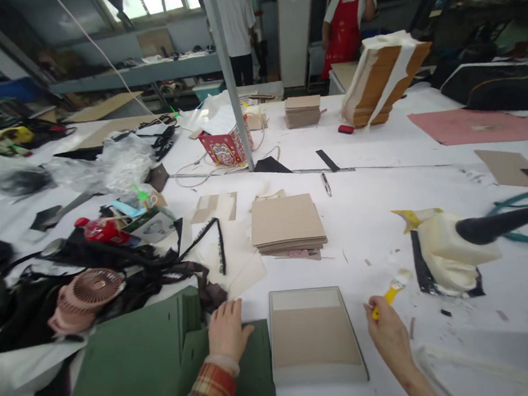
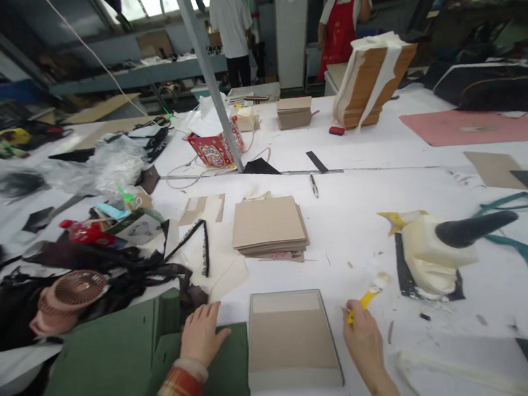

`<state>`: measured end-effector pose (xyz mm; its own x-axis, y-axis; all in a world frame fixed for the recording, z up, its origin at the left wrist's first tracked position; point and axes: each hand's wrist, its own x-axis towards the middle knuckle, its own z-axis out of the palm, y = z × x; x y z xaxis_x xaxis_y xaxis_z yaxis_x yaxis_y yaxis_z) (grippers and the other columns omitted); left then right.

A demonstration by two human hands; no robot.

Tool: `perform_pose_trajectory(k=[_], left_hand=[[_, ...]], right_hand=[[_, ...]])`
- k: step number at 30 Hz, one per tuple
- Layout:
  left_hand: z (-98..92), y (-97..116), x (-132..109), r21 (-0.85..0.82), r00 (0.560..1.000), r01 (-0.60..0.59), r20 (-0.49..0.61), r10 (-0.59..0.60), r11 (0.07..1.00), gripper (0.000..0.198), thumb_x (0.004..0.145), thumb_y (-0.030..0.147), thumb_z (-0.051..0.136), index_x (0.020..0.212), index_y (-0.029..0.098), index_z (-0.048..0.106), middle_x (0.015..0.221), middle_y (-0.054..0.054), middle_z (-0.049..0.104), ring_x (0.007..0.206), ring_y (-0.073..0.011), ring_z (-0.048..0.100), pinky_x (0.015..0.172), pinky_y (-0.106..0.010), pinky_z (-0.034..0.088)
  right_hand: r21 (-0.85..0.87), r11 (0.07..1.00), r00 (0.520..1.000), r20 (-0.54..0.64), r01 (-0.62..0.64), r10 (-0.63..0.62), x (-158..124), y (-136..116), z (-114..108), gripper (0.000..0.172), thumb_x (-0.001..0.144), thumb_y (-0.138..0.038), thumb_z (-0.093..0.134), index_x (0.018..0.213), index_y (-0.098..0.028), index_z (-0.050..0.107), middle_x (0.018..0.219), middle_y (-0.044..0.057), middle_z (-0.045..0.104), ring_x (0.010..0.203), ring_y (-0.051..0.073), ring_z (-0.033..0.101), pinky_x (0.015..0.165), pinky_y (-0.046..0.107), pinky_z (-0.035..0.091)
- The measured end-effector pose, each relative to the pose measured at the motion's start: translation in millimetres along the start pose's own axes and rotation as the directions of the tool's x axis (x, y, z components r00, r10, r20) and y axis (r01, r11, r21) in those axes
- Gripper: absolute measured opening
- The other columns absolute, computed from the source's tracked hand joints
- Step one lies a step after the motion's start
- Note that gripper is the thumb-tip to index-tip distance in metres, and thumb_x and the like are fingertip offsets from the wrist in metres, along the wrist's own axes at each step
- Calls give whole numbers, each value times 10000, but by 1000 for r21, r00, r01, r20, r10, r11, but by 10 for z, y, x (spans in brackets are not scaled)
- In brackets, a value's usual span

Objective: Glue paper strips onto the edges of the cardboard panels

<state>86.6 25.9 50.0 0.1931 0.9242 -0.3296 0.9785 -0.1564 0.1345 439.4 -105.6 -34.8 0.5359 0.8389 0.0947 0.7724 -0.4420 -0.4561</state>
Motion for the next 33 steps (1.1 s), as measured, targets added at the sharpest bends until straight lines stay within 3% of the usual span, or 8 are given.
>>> perform_pose_trajectory(k=[3,6,16,19,22,26,29,33], left_hand=[[-198,-275,-233,84,998,-13,65,8,996,475,651,239,688,1102,144,577,1089,-145,642,1170,-311,474,1088,-456,159],[-328,-416,-364,91,986,-45,167,30,995,276,707,235,625,978,184,628,974,-113,682,993,-280,594,964,-424,345],[-1123,-635,-899,-320,949,-144,223,222,937,157,781,358,535,761,213,594,722,4,645,710,-162,599,655,-260,415],[-1176,-561,-1038,-738,935,102,300,190,667,248,743,405,594,867,199,534,765,-5,663,690,-173,622,630,-272,462],[-1128,-378,-1139,-909,915,349,383,129,228,494,678,389,683,1079,202,462,827,-29,694,689,-197,660,652,-320,512],[-1041,-95,-1274,-891,890,454,454,-36,-4,618,596,324,766,1137,218,487,854,-26,712,725,-206,676,672,-328,534],[-897,3,-1337,-872,868,484,490,-87,-78,625,590,388,770,1143,230,525,1015,-47,701,895,-233,666,747,-341,541],[-518,23,-1308,-947,923,320,310,-229,10,732,618,637,654,1218,249,498,1322,-80,534,1221,-295,488,991,-461,429]], right_hand=[[52,999,999,36,-16,14,-230,103,-127,241,870,-429,403,869,-210,504,733,49,585,654,208,567,583,291,396],[151,988,997,77,-2,-10,-481,-79,-213,253,870,-460,409,829,-220,477,702,24,571,618,189,563,577,282,417],[651,757,878,326,61,-352,-1098,-1603,-505,137,858,-307,533,800,-232,434,843,26,666,835,184,651,755,285,488],[707,699,844,307,106,-439,-1189,-1947,-763,304,757,-378,685,859,-237,436,1016,58,676,980,213,637,824,302,495],[717,558,731,100,417,-675,-1250,-2167,-947,469,685,-506,728,939,-233,443,1234,116,599,1086,240,596,879,314,494],[466,384,509,-178,797,-842,-1340,-2262,-986,72,911,-298,462,903,-229,480,1183,81,642,1007,215,628,842,334,515],[465,437,567,-184,770,-803,-1387,-2159,-985,158,919,-195,361,903,-227,515,913,56,715,736,159,659,659,243,534],[625,597,822,-132,503,-554,-1310,-1813,-1111,71,871,-207,440,829,-232,491,803,28,693,614,119,620,573,180,492]])
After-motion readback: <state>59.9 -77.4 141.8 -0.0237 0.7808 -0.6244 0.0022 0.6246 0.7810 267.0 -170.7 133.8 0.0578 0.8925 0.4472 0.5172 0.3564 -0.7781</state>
